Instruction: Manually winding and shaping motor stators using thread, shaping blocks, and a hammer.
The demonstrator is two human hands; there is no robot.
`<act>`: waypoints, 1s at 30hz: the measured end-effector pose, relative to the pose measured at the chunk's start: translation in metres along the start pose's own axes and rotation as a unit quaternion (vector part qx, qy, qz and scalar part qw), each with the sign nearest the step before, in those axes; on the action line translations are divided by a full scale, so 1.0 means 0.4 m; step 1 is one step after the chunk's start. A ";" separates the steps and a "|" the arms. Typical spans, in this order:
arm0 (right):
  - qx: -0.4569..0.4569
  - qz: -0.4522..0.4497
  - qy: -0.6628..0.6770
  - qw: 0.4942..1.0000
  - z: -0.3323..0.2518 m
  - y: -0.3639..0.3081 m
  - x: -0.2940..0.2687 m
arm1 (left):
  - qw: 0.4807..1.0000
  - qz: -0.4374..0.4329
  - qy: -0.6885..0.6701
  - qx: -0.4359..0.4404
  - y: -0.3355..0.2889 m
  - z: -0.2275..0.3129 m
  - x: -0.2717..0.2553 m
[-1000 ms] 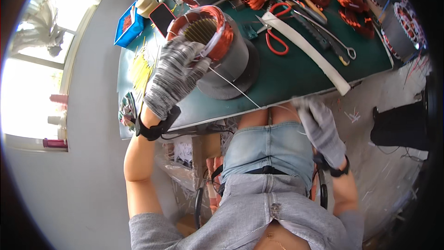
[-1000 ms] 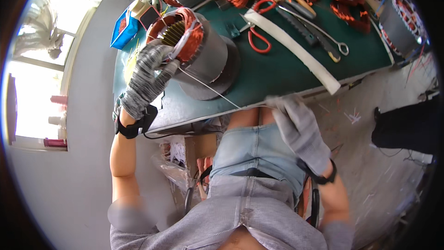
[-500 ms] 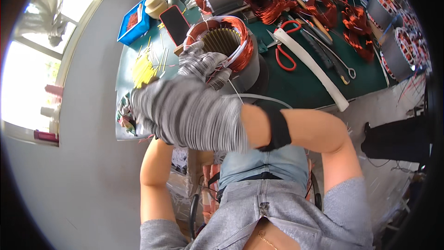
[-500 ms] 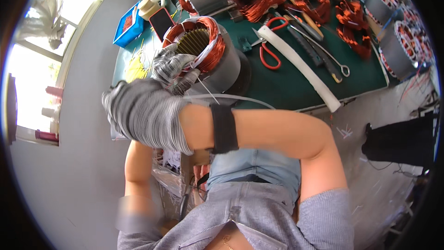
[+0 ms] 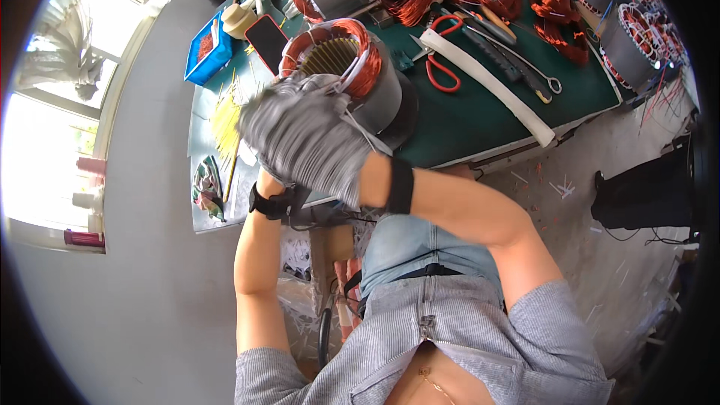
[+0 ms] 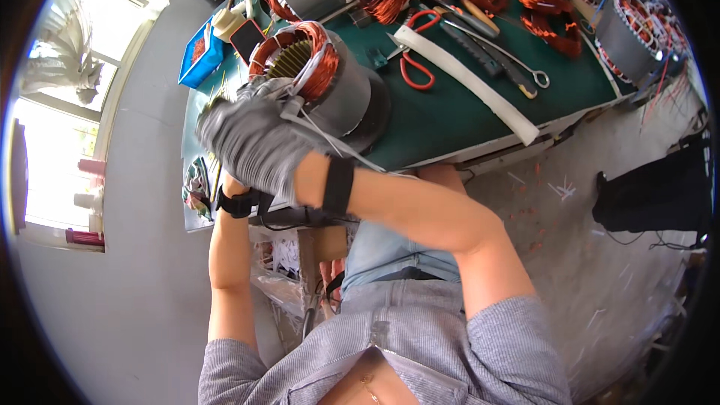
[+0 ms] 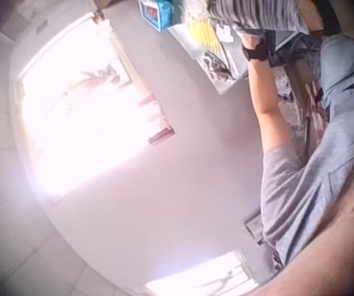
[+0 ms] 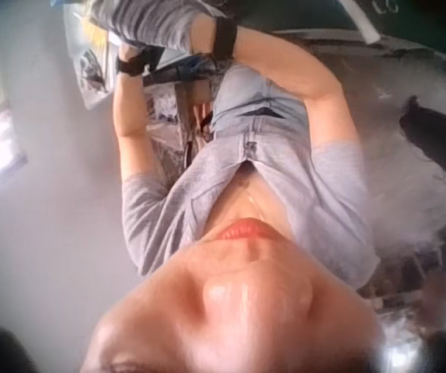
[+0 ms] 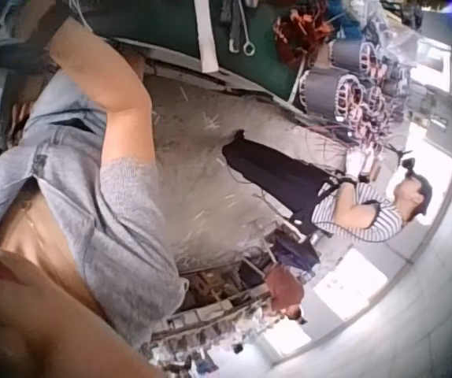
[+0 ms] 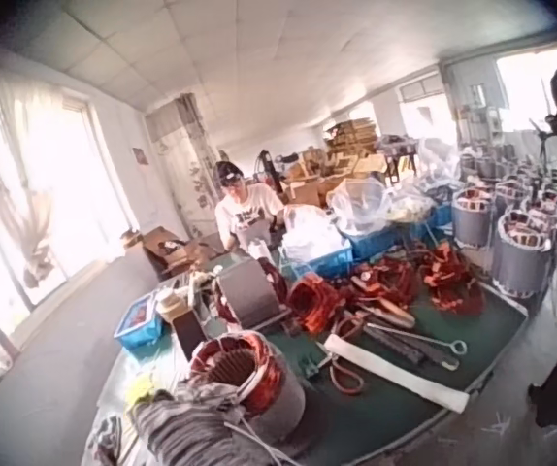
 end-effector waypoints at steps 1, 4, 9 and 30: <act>-0.019 0.046 -0.029 0.998 -0.016 -0.032 -0.015 | 1.000 -0.007 -0.006 -0.005 0.004 0.006 -0.004; -0.080 0.176 -0.111 0.975 -0.077 -0.166 -0.042 | 0.998 -0.040 -0.022 -0.041 0.033 0.030 -0.027; 0.331 0.135 0.322 0.877 0.225 -0.310 -0.004 | 0.997 -0.072 0.009 -0.012 0.096 0.039 -0.028; 0.159 0.286 0.186 0.926 0.197 -0.229 -0.059 | 0.980 -0.149 -0.126 -0.038 0.106 0.018 0.009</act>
Point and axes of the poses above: each hand's wrist, its own y-axis towards the middle knuckle, its own x-axis out of the palm, z = x × y, the point moved 8 cm from there along y, towards the middle knuckle, and after that the axes turned 3 degrees about z, right-handed, at the moved point
